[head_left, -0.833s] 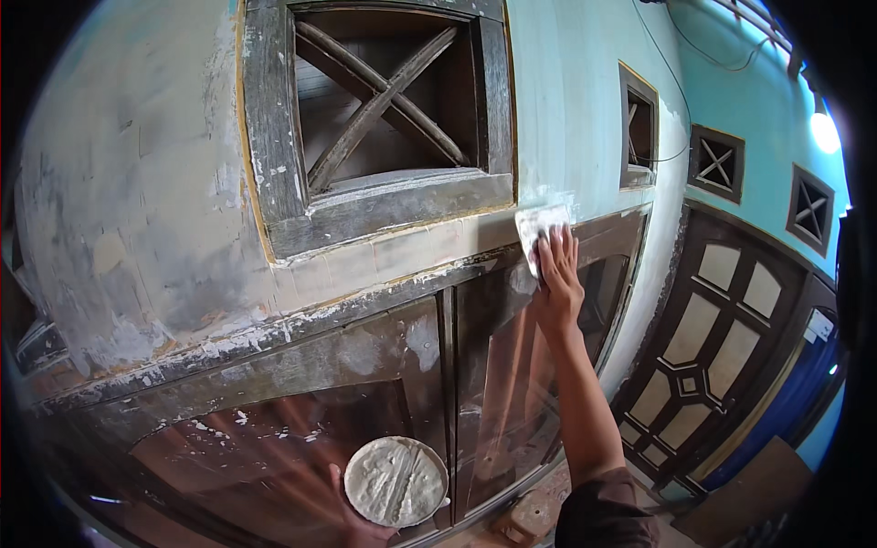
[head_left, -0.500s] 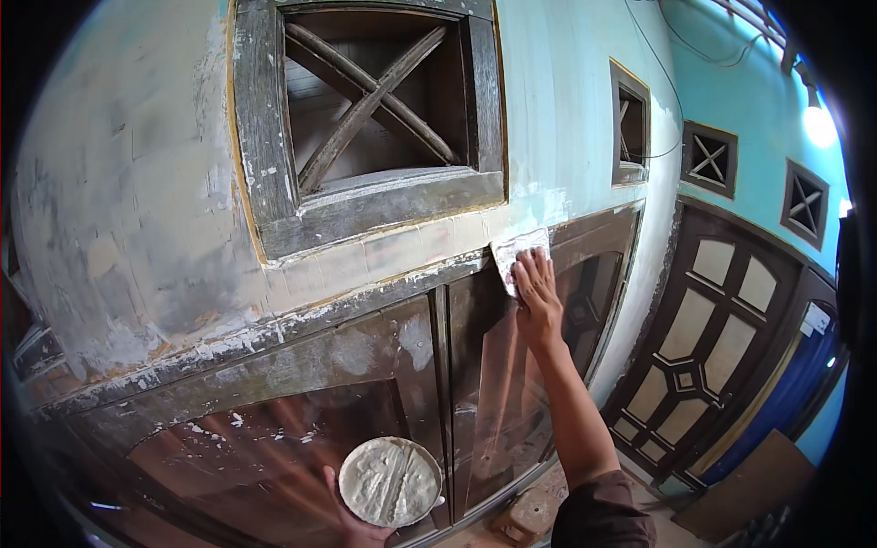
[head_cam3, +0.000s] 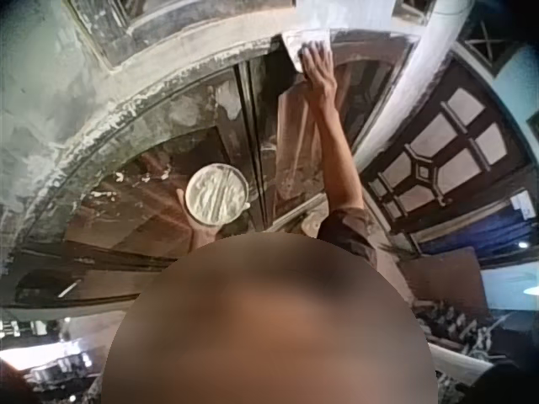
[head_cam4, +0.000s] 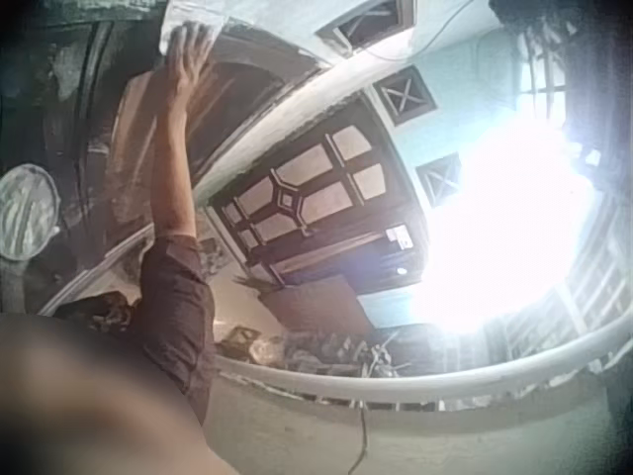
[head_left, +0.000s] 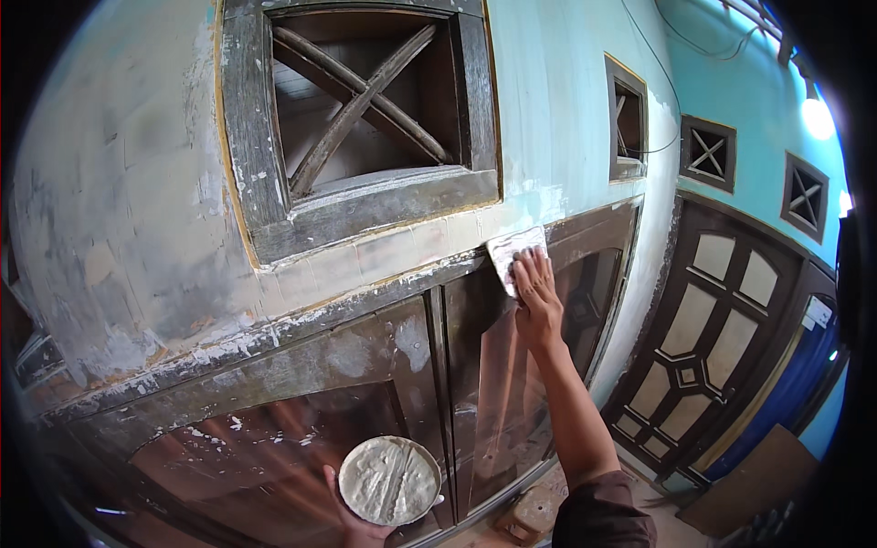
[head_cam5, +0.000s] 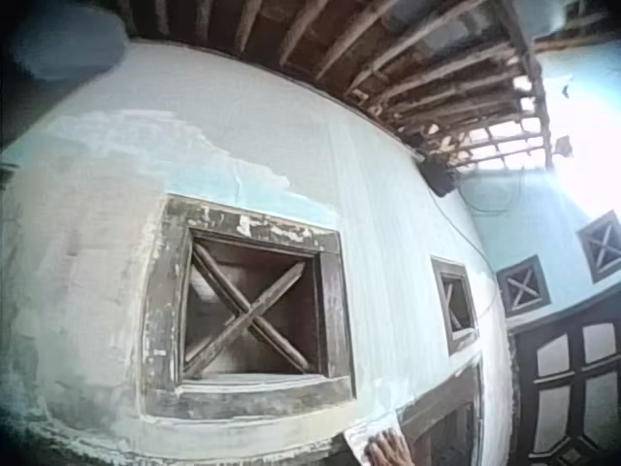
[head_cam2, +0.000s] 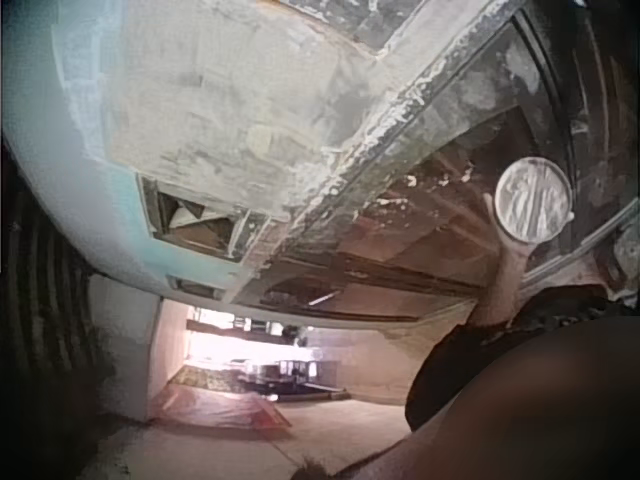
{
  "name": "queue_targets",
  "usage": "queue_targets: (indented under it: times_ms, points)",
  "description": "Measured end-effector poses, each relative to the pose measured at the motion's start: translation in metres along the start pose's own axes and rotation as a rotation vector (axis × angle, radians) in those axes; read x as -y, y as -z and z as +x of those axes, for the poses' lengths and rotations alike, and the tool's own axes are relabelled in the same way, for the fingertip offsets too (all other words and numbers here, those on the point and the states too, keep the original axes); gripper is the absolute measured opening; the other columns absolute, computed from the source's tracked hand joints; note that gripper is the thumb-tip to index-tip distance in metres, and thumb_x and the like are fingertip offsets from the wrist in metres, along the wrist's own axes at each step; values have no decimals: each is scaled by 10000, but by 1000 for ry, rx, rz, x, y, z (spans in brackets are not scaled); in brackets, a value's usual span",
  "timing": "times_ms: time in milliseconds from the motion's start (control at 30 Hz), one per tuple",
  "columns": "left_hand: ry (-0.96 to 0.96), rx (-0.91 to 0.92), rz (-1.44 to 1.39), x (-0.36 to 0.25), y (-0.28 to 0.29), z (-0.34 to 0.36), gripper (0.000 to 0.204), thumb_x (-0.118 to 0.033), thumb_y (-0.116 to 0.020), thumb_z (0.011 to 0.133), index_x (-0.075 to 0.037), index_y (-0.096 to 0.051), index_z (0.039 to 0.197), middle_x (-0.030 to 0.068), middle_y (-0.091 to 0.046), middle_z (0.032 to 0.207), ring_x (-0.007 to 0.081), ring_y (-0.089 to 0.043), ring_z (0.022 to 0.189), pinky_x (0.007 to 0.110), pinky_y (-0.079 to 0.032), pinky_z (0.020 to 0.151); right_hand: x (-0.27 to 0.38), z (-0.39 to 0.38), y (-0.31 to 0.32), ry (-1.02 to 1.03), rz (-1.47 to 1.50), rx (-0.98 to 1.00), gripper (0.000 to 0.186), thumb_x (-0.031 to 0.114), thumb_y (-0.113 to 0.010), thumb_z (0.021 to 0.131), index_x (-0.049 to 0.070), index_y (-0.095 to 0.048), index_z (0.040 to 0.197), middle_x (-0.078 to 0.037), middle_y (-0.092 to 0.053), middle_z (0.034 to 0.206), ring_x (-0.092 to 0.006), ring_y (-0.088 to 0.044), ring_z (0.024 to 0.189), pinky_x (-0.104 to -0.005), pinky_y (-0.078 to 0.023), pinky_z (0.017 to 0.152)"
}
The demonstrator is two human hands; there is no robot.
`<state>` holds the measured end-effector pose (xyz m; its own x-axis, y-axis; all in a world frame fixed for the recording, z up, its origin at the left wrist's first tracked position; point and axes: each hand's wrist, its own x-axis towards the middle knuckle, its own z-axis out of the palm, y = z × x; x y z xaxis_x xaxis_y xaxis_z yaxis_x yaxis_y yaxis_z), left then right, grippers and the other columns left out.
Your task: The person holds a bowl of plaster, scoops the plaster with a scraper, and spreads it across the wall above the wooden frame.
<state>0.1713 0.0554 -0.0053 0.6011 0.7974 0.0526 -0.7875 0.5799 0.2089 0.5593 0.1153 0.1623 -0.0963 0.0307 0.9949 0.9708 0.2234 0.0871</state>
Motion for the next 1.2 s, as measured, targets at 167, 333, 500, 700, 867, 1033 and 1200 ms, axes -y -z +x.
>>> queue_targets:
  times_ms: [167,333,500,700,867,1033,1200]
  points:
    - [60,111,-134,0,-6,7,935,-778,-339,899,-35,-444,1457,233,-420,1502,475,-388,1368,663,-278,1123,26,44,6,21,16,-57,496,-93,-587,827,50,-622,1300,-176,-561,1403,-400,-414,1399,-559,-295,1149]
    - [4,26,24,2,-10,7,941,-784,-335,893,-39,-443,1457,227,-426,1498,465,-395,1366,659,-289,1119,31,21,-14,9,63,44,503,-90,-591,817,52,-616,1299,-137,-554,1420,-405,-398,1408,-564,-275,1155]
    - [-4,22,25,-4,-11,4,942,-784,-331,892,-48,-422,1474,225,-414,1507,471,-382,1374,667,-284,1117,34,6,-5,23,37,-83,416,-22,-595,878,44,-628,1287,-154,-566,1403,-452,-400,1393,-588,-294,1135]
    - [55,108,10,-2,-16,7,977,-805,-339,873,-45,-406,1483,227,-390,1523,481,-364,1382,692,-274,1109,63,51,-17,42,83,1,530,-110,-575,803,54,-614,1306,-147,-541,1427,-450,-361,1415,-596,-268,1145]
    - [3,26,-6,-3,-15,-1,973,-800,-347,875,-39,-411,1477,226,-405,1513,473,-377,1378,687,-280,1111,73,11,-20,-15,110,92,515,-96,-604,810,45,-611,1305,-151,-538,1430,-450,-348,1422,-598,-260,1147]
    - [-13,60,-88,-9,-6,-2,965,-789,-352,882,-31,-411,1476,226,-408,1512,471,-379,1378,680,-281,1114,88,44,-6,-22,122,-94,554,-95,-641,769,39,-615,1305,-173,-529,1436,-450,-330,1434,-593,-250,1153]
    - [1,74,-16,-6,-10,1,958,-785,-355,884,-35,-416,1475,226,-405,1515,469,-383,1377,681,-281,1114,92,48,-19,-17,89,88,557,-84,-599,817,68,-580,1352,-133,-499,1473,-430,-331,1438,-598,-230,1159]
